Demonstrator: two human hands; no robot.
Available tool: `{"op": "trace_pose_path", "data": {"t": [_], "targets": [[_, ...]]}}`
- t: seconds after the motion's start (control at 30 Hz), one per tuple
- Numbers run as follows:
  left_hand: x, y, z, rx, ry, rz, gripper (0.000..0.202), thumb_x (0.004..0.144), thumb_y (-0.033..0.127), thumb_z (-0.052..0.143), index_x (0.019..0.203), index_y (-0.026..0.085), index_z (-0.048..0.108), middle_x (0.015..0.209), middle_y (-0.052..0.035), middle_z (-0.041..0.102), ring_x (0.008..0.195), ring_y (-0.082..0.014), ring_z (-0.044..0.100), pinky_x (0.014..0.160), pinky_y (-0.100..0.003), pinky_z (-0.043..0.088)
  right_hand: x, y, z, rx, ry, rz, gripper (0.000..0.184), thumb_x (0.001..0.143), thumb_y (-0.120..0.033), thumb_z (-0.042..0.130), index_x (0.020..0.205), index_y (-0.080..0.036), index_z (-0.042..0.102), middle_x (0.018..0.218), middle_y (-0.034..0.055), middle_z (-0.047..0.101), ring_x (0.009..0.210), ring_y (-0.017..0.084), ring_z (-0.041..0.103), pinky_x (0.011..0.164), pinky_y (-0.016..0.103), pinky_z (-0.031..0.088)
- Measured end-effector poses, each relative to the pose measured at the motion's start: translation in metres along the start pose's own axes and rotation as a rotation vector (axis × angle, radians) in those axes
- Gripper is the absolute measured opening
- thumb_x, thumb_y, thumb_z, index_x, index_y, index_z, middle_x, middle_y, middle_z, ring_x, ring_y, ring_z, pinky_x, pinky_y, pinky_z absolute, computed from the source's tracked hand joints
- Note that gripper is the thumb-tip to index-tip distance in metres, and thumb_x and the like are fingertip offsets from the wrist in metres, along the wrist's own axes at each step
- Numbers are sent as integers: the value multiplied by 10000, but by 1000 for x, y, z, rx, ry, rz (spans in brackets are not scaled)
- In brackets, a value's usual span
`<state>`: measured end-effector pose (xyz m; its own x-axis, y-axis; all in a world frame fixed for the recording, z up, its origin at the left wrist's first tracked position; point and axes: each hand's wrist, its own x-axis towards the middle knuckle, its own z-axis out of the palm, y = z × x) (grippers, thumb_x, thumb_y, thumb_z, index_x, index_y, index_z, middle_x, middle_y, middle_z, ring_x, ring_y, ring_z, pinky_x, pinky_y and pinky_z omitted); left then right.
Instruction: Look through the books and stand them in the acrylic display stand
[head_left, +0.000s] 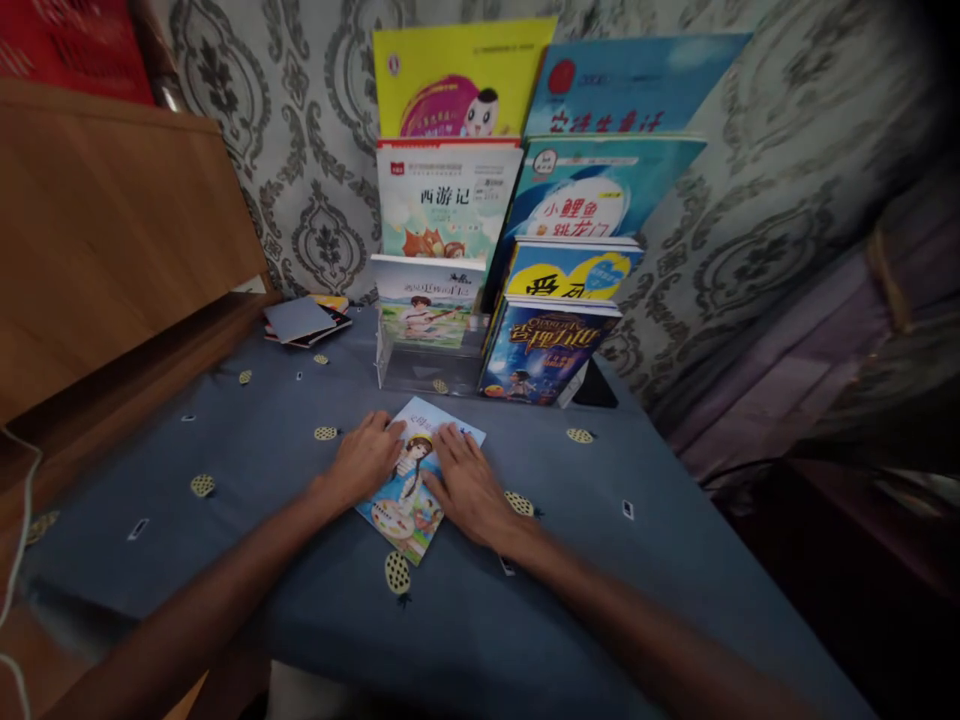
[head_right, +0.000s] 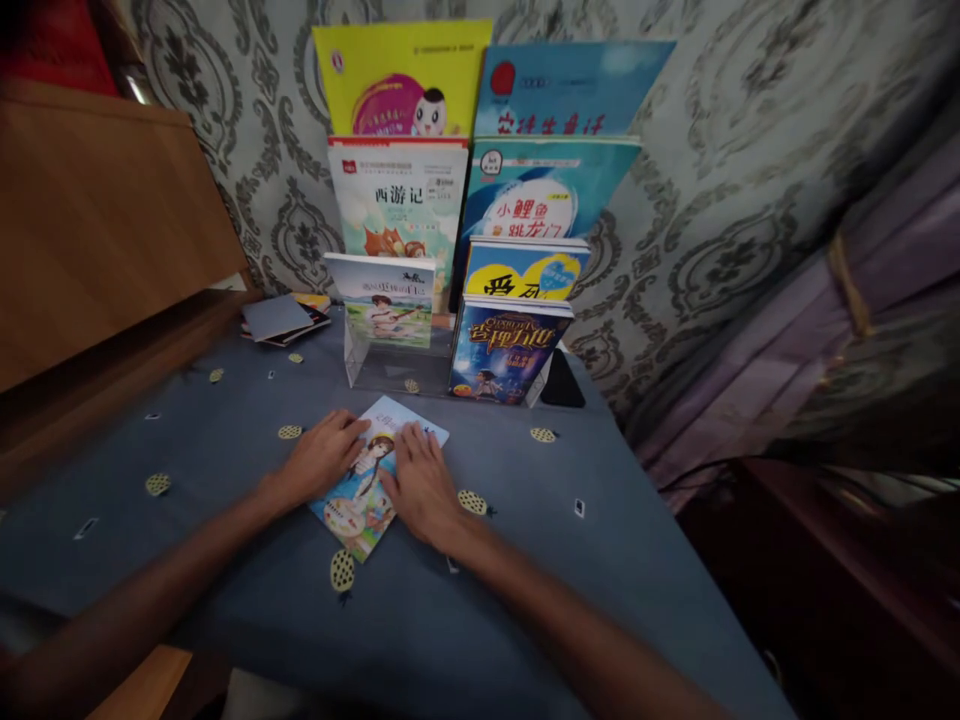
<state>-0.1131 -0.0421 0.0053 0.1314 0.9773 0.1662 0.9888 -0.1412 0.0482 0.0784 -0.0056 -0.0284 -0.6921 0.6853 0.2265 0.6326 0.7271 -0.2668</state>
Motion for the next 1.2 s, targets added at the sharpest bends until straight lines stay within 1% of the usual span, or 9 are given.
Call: {"op": "trace_pose_path", "data": {"t": [0.1, 0.23, 0.4, 0.5, 0.67, 0.77, 0.87, 1.03, 1.2], "targets": [[1, 1, -3, -30, -11, -27, 269, 1007, 241, 426, 1168, 195, 636, 1118, -112, 635, 1082, -263, 609, 886, -372, 522, -20, 14, 1, -40, 51, 98, 579, 989, -400, 449, 1434, -34, 503, 1528, 270, 436, 1462, 394, 353, 1167, 616, 333], [2, 5, -7, -25, -23, -71, 253, 992, 218, 446, 1132, 186, 654, 1082, -121, 639, 1059, -269, 627, 860, -371, 527, -39, 22, 8, -58, 89, 144, 575, 990, -390, 435, 1460, -61, 480, 1554, 263, 400, 1466, 384, 350, 1153, 588, 377], [1, 7, -7, -38, -44, -107, 237, 979, 217, 457, 1058, 151, 671, 1041, -133, 635, 995, -270, 650, 863, -379, 524, -16, 41, 3, 8, 89, 71, 504, 973, -293, 422, 1444, -135, 512, 1535, 192, 467, 1448, 325, 404, 1147, 541, 408], [3, 5, -8, -44, -56, -128, 237, 981, 218, 449, 1055, 158, 666, 1052, -126, 635, 991, -262, 652, 856, -374, 526, 7, 48, -9, 23, 9, 59, 504, 954, -242, 420, 1425, -95, 524, 1523, 194, 482, 1439, 301, 423, 1166, 503, 387], [12, -2, -2, -12, -15, -62, 296, 985, 225, 447, 1207, 164, 634, 1273, -148, 621, 1204, -293, 584, 959, -418, 509, 31, 20, -15, -49, 10, 74, 492, 955, -193, 419, 1419, -71, 527, 1505, 211, 499, 1488, 318, 329, 1220, 561, 236], [16, -8, 10, -59, 17, -25, 378, 989, 197, 416, 1329, 151, 576, 1452, -158, 550, 1342, -292, 513, 1066, -466, 456, 42, -4, -7, -12, -50, 8, 503, 982, -207, 394, 1453, -52, 481, 1512, 206, 491, 1481, 284, 350, 1227, 516, 248], [17, -14, 21, -76, 42, 1, 417, 995, 204, 394, 1376, 134, 549, 1484, -165, 531, 1382, -292, 489, 1088, -494, 442, 50, -14, -1, 22, -90, 14, 527, 1007, -236, 362, 1479, -12, 430, 1546, 212, 440, 1488, 280, 337, 1228, 495, 253], [15, -17, 27, -81, 76, 20, 423, 1002, 235, 393, 1379, 142, 560, 1477, -157, 542, 1378, -301, 496, 1069, -516, 455, 45, 7, -7, -17, -44, 100, 567, 1004, -322, 410, 1472, -4, 433, 1546, 244, 423, 1492, 313, 322, 1220, 514, 254], [14, -14, 28, -43, 121, -23, 412, 999, 243, 399, 1357, 164, 586, 1454, -170, 556, 1301, -321, 550, 1036, -515, 467, 17, 33, -14, -35, -59, 189, 605, 992, -357, 436, 1489, -14, 407, 1578, 256, 362, 1490, 332, 321, 1210, 527, 274]]}}
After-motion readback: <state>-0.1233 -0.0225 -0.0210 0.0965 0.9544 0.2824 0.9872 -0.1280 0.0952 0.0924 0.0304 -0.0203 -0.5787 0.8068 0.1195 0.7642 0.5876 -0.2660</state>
